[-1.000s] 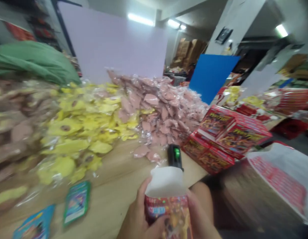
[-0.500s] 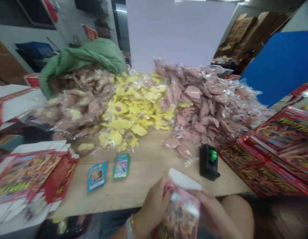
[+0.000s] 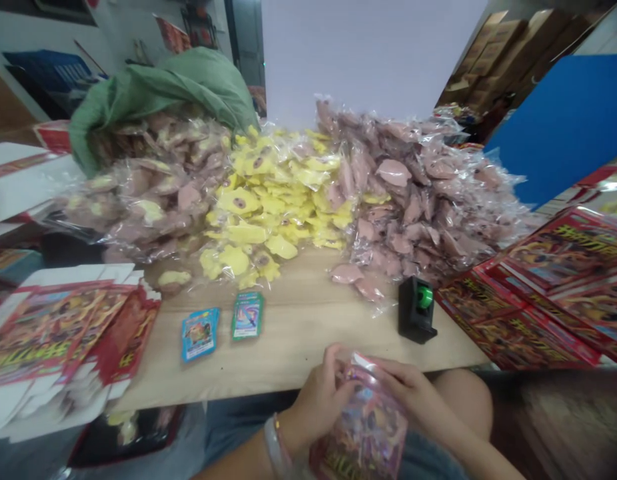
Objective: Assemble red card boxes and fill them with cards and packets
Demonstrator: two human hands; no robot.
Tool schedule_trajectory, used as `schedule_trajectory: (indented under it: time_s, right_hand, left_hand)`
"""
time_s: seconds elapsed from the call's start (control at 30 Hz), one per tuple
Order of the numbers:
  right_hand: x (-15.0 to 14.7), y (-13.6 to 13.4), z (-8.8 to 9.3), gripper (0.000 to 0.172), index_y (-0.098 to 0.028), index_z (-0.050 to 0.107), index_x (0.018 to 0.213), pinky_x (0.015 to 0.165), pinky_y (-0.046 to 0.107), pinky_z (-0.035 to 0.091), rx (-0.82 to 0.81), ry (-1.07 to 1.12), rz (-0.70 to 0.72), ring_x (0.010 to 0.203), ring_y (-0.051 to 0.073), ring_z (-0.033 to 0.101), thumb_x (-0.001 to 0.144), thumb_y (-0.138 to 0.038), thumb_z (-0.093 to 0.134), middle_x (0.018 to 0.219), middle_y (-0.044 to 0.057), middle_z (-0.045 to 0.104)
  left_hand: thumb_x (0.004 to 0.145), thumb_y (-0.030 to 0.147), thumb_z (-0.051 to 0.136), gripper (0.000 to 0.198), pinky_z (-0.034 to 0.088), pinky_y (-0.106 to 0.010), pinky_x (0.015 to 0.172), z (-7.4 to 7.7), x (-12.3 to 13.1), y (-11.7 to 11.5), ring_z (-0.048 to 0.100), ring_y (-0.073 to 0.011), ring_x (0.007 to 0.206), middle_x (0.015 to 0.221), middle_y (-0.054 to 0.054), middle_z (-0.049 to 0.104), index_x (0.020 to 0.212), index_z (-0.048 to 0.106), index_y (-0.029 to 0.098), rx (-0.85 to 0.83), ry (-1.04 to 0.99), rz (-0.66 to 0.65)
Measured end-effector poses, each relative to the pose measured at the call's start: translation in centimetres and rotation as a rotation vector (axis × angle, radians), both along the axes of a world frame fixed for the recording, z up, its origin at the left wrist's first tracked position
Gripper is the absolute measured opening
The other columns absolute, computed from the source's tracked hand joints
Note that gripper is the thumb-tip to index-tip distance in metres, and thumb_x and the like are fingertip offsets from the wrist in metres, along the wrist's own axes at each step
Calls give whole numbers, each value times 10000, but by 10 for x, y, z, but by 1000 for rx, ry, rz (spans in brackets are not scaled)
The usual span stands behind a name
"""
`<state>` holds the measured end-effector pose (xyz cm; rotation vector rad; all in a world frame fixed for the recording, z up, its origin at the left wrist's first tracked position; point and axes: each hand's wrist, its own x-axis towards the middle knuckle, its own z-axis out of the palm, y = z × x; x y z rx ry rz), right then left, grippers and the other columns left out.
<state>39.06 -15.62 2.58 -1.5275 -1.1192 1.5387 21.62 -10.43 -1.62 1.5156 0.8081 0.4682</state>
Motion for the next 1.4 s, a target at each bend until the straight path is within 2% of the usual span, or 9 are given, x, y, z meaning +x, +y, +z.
schedule_trajectory:
  time_s: [0.27,0.37,0.53,0.77,0.97,1.07,1.17,1.27,1.4]
  right_hand:
    - [2,-15,21,369,-266,534,1214,936,364,401,154,-185,257,1054,216,538,866,-363,459,1159,55,591]
    - [-8,-21,23,363,-286,514,1226,968,339,373,195,-318,206,1107,201,501,889,-365,404,1213,52,546]
    - [-18,-25,14,331,-252,581,1111,889,354,415,215,-449,59,984,218,547,864,-410,426,1067,67,608]
    - [4,-21,8,309,-159,601,701,629,271,466,30,-57,-328,694,171,589,701,-466,636,787,53,672]
    - [-17,-37,9,280,-203,681,848,840,365,456,196,-180,-79,976,229,576,825,-410,494,1060,99,641]
    - [7,-44,0,295,-251,666,978,960,427,376,319,-339,-98,1120,252,493,830,-410,466,1191,92,571]
    - [61,-26,-9,372,-245,592,1086,963,460,369,211,-529,-571,1136,280,474,773,-434,518,1237,106,520]
    - [107,9,-18,366,-213,540,1064,761,459,502,-170,-424,-891,951,296,596,735,-368,576,1189,136,522]
    - [126,41,-26,217,-160,543,826,535,397,538,-317,-168,-912,626,254,656,654,-239,649,866,119,627]
  left_hand:
    - [806,243,533,499,452,-294,747,-3,-8,-3,583,-170,825,942,-57,622,1246,305,185,-44,-83,-104]
    - [819,231,494,495,474,-271,700,0,-11,-2,586,-161,826,988,-63,605,1269,296,181,-139,-128,-159]
    - [727,153,562,510,443,-262,760,14,-9,11,553,-147,830,1004,-27,595,1222,448,203,19,-88,-245]
    - [764,180,530,511,431,-301,806,5,-8,19,539,-182,911,1048,-47,584,1262,419,213,2,-23,-263]
    - [768,229,577,417,446,-264,776,17,-20,30,560,-174,884,1023,-57,601,1175,523,159,-82,-135,-389]
    - [825,217,511,340,450,-232,738,56,-24,48,572,-161,834,950,-36,617,1161,559,197,174,-124,-622]
    - [892,231,405,364,447,-276,782,88,-24,69,564,-161,843,957,-47,592,1246,478,275,626,16,-438]
    - [919,266,348,356,473,-302,754,85,-18,80,567,-170,857,1006,-66,569,1258,450,307,890,158,-255]
    - [914,222,368,358,493,-300,781,61,-9,77,562,-173,925,1116,-71,543,1258,434,295,992,210,-330]
